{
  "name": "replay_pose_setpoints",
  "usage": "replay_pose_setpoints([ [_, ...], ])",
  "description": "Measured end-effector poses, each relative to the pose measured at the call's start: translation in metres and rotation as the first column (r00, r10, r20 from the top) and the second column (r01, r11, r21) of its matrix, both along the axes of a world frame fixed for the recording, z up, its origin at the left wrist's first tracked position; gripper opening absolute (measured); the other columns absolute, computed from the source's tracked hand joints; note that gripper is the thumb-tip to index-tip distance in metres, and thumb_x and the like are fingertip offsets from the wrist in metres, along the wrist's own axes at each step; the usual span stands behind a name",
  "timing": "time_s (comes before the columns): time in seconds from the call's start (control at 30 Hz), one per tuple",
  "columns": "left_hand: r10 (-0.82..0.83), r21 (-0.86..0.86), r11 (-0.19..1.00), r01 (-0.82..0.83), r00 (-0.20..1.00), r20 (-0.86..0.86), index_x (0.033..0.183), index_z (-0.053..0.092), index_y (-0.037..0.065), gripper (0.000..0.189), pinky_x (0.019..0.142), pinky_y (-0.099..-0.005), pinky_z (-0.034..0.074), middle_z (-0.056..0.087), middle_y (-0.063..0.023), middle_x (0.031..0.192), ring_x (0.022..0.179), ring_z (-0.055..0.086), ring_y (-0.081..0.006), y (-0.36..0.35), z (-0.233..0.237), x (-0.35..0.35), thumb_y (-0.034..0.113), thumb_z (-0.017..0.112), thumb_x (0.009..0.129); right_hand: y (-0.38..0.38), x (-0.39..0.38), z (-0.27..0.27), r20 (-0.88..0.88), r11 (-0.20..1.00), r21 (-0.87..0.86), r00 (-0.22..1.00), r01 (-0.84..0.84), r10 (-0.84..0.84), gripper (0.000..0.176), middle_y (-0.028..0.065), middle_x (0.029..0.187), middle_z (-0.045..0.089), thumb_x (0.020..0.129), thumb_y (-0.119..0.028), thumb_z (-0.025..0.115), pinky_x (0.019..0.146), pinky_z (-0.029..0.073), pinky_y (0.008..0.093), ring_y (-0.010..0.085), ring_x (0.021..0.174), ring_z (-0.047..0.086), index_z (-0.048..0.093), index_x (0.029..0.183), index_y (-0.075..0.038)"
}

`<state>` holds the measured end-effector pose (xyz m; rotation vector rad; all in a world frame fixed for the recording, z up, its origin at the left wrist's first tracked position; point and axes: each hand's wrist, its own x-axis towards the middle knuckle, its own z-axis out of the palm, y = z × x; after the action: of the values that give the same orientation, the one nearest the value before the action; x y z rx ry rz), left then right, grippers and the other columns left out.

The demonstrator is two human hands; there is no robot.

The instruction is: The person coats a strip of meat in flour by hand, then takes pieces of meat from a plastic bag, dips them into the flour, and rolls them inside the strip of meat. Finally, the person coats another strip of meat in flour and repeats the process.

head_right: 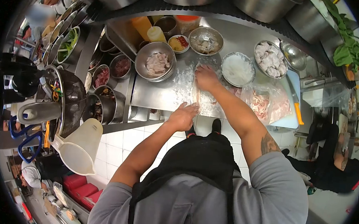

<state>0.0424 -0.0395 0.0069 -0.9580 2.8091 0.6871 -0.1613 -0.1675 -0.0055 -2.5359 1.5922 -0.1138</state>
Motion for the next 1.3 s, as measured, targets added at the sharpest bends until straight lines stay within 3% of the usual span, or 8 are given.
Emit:
replay_pose_setpoints([
  [0.27,0.050,0.018,0.999,-0.050,0.999,-0.005,0.133,0.057,0.004,0.055,0.120,-0.0502,0.025,0.048,-0.0114,0.149,0.142,0.039,-0.0235,0.002,0.004,-0.004,0.013,0.061,0.079,-0.003,0.008,-0.005,0.049,0.994,-0.030,0.994,0.104,-0.103,0.037,0.0173,0.123,0.060,0.083,-0.021,0.063,0.102,0.041,0.0519,0.0351,0.122,0.053,0.063,0.115,-0.003],
  [0.47,0.072,-0.012,0.997,-0.072,0.997,-0.032,0.131,0.059,0.003,0.051,0.120,-0.0509,0.024,0.052,-0.0108,0.146,0.140,0.043,-0.0238,0.005,0.003,-0.004,0.014,0.059,0.081,-0.038,-0.002,-0.007,0.105,0.998,-0.015,0.993,0.058,-0.056,0.020,0.0170,0.104,0.066,0.083,-0.016,0.062,0.094,0.048,0.0471,0.0370,0.104,0.060,0.065,0.097,-0.002],
  [0.57,0.093,0.005,0.996,-0.092,0.995,-0.032,0.127,0.062,0.003,0.048,0.120,-0.0507,0.024,0.053,-0.0105,0.145,0.139,0.044,-0.0235,0.009,0.002,-0.007,0.014,0.058,0.081,-0.036,-0.009,0.010,0.208,0.993,-0.017,0.972,0.113,-0.107,0.025,0.0174,0.108,0.067,0.082,-0.017,0.062,0.099,0.047,0.0430,0.0344,0.110,0.061,0.068,0.101,-0.002],
  [0.67,0.125,0.007,0.992,-0.125,0.991,-0.038,0.123,0.064,0.002,0.044,0.119,-0.0500,0.025,0.054,-0.0109,0.144,0.138,0.044,-0.0233,0.020,-0.004,-0.008,0.013,0.058,0.081,-0.040,-0.024,-0.013,0.073,0.992,0.039,0.990,-0.122,0.119,0.024,0.0164,0.109,0.067,0.082,-0.016,0.062,0.099,0.046,0.0450,0.0343,0.112,0.060,0.069,0.100,-0.002],
  [0.77,0.163,0.010,0.987,-0.162,0.984,-0.075,0.121,0.065,0.002,0.042,0.120,-0.0492,0.025,0.054,-0.0110,0.143,0.138,0.045,-0.0233,0.023,-0.001,-0.005,0.013,0.058,0.081,-0.043,-0.021,-0.018,0.150,0.996,-0.094,0.989,-0.005,0.019,0.018,0.0135,0.101,0.067,0.081,-0.017,0.064,0.094,0.048,0.0461,0.0339,0.107,0.060,0.070,0.093,-0.004],
  [1.07,0.179,0.007,0.984,-0.180,0.983,0.032,0.127,0.062,0.001,0.047,0.120,-0.0481,0.024,0.055,-0.0101,0.142,0.138,0.045,-0.0235,0.027,0.004,-0.014,0.016,0.060,0.082,-0.061,-0.011,-0.013,-0.043,0.997,-0.065,0.999,0.029,-0.032,0.023,0.0114,0.104,0.067,0.082,-0.023,0.063,0.096,0.046,0.0466,0.0305,0.107,0.059,0.073,0.094,-0.005],
  [1.17,0.192,-0.005,0.981,-0.192,0.981,0.025,0.128,0.061,0.001,0.049,0.121,-0.0481,0.024,0.055,-0.0108,0.142,0.137,0.046,-0.0239,0.030,0.003,-0.015,0.015,0.060,0.082,-0.045,-0.009,0.018,0.008,0.990,0.054,0.991,-0.134,0.134,0.022,0.0120,0.103,0.067,0.081,-0.019,0.062,0.096,0.047,0.0449,0.0303,0.105,0.061,0.072,0.094,-0.005],
  [1.3,0.171,-0.010,0.985,-0.171,0.984,0.040,0.129,0.061,0.001,0.050,0.121,-0.0473,0.024,0.056,-0.0110,0.141,0.138,0.045,-0.0242,0.028,0.010,-0.016,0.015,0.060,0.081,-0.047,-0.017,-0.010,0.027,0.956,-0.062,0.957,-0.286,0.288,0.024,0.0152,0.110,0.067,0.080,-0.013,0.061,0.096,0.048,0.0424,0.0327,0.109,0.061,0.071,0.100,-0.003],
])
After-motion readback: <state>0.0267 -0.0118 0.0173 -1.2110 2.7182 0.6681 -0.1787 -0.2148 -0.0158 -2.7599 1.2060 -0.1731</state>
